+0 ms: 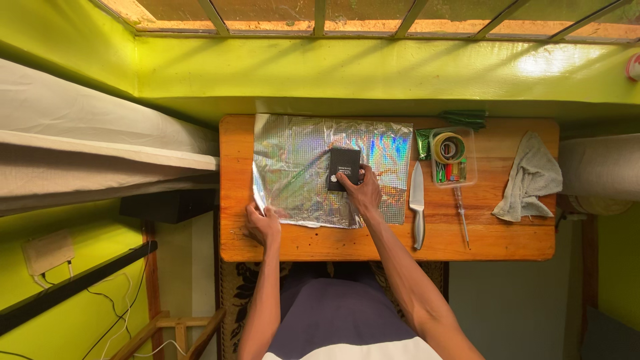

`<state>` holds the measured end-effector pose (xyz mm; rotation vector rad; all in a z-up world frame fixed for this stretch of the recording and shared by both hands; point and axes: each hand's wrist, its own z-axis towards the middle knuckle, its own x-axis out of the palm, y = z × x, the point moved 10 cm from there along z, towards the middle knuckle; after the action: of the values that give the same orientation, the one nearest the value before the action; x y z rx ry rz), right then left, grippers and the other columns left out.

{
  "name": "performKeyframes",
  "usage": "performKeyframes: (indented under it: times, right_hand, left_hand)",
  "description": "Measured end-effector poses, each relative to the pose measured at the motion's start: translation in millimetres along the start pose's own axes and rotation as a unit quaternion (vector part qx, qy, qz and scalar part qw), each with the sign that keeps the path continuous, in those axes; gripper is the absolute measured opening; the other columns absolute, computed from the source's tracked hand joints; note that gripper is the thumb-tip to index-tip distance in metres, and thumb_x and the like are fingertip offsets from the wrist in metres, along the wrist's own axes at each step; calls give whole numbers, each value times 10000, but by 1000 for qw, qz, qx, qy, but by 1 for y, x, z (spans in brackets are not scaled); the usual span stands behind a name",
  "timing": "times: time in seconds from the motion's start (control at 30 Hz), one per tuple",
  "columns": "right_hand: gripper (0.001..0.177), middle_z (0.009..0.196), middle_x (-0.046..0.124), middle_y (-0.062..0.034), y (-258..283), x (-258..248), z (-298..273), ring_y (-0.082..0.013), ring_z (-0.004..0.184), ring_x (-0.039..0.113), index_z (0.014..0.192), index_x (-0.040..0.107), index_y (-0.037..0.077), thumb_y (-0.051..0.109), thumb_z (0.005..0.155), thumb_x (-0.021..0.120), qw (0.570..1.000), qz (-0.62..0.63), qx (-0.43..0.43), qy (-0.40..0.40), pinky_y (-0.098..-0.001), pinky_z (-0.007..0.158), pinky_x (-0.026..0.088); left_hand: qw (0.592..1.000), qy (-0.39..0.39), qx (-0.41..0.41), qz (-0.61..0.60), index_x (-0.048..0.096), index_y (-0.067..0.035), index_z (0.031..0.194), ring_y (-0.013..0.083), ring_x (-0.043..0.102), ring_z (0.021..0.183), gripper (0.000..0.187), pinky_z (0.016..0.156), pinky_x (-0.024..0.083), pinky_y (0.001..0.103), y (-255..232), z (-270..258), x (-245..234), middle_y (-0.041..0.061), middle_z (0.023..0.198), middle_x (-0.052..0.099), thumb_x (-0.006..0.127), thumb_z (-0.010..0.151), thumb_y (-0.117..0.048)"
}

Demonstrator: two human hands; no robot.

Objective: The person cuts a sheet of holographic wrapping paper with a knife, then folds the paper around a small black box on a wooden table. The person smooths the paper and folds the edges to enclose the box.

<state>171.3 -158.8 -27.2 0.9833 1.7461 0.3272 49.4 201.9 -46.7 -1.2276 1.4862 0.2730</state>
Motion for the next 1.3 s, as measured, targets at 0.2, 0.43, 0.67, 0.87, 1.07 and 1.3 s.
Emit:
performKeyframes:
  times: [0.2, 0.43, 0.67, 0.87, 1.07, 1.3]
  right_hand:
    - [921, 1053, 689, -127, -5, -2, -11, -241, 846, 729, 1373, 561, 39, 698, 755, 740, 1000, -19, -9, -2, -423, 686, 598]
    - [929, 1052, 706, -123, 0, -7, -18, -239, 876, 723, 1376, 550, 60, 697, 732, 758, 1000, -13, -4, 12, -443, 739, 584]
    - [910, 1047, 731, -112, -2, -13, -25, -230, 876, 735, 1386, 572, 105, 702, 721, 745, 997, -31, -8, 73, -412, 710, 570]
    - [860, 1121, 718, -108, -37, -6, -11, -282, 965, 703, 1461, 550, 147, 431, 688, 797, 991, -35, -106, 76, -426, 777, 553]
    - [666, 1182, 685, -146, -53, -13, -12, -285, 998, 694, 1438, 570, 101, 377, 852, 729, 987, 88, -128, 39, -415, 824, 577]
    - [611, 1114, 710, -158, -64, -39, -47, -250, 917, 707, 1350, 645, 68, 496, 914, 639, 961, 262, 91, 23, -451, 724, 597]
  left_hand:
    - [980, 2, 95, -174, 663, 19, 1014, 159, 544, 668, 284, 576, 445, 355, -12, -18, -27, 111, 862, 629, 676, 932, -253]
    - [924, 144, 134, -326, 526, -143, 1298, 114, 378, 411, 482, 333, 381, 322, -113, -97, -43, 42, 739, 660, 528, 855, -333]
    - [856, 33, 443, -265, 568, -56, 972, 432, 541, 1373, 171, 1055, 554, 466, -203, -187, -65, 323, 1546, 501, 509, 1019, -210]
    - [808, 257, 469, -245, 534, 74, 1357, 300, 601, 1216, 494, 1173, 459, 501, -215, -246, -28, 236, 1526, 528, 565, 945, -198]
    - [782, 185, 548, -232, 602, -4, 1305, 381, 564, 1411, 332, 1180, 474, 517, -203, -238, -38, 222, 1508, 556, 482, 1056, -188]
    - [930, 144, 258, -220, 441, 3, 1499, 375, 519, 1383, 578, 1121, 457, 482, -161, -121, -8, 250, 1516, 500, 479, 1041, -347]
